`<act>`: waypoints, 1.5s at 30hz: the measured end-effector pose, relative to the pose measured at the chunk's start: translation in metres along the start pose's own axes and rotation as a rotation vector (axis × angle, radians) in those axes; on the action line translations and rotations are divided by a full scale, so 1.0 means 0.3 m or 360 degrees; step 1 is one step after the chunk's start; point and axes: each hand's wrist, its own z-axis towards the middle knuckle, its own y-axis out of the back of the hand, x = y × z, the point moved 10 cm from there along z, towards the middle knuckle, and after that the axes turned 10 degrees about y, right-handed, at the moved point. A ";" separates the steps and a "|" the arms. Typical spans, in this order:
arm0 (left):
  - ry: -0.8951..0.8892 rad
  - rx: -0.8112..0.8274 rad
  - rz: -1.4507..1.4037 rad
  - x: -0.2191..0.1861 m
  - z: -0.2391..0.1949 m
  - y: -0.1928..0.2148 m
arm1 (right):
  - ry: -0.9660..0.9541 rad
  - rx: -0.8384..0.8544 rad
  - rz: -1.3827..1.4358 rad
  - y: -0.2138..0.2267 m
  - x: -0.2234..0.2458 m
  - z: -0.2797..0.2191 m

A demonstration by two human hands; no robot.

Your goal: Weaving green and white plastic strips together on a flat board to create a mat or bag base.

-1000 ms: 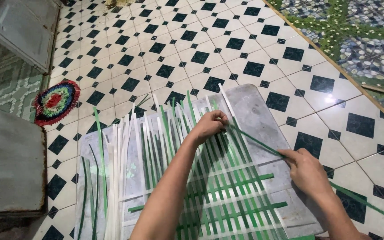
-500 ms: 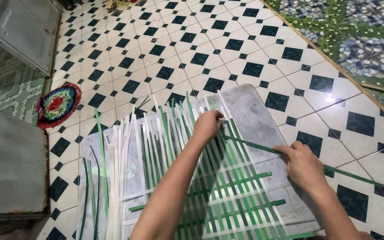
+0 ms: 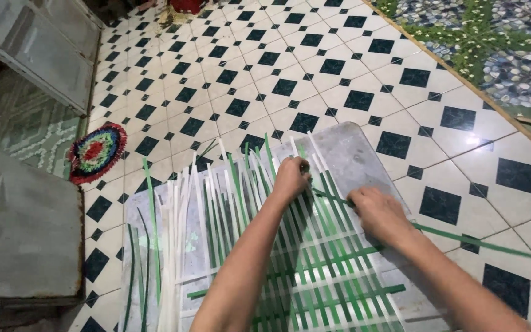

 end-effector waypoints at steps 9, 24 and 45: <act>0.0201 -0.0042 -0.0077 -0.090 -0.087 0.109 | -0.0134 -0.0027 0.0180 -0.072 -0.015 0.090; 0.0335 0.0147 0.0225 -0.022 0.162 0.103 | 0.0042 -0.0579 0.0073 -0.019 0.031 0.002; 0.0120 -0.0309 0.0182 -0.262 -0.114 0.260 | 0.0043 -0.0573 0.0128 -0.008 0.040 0.007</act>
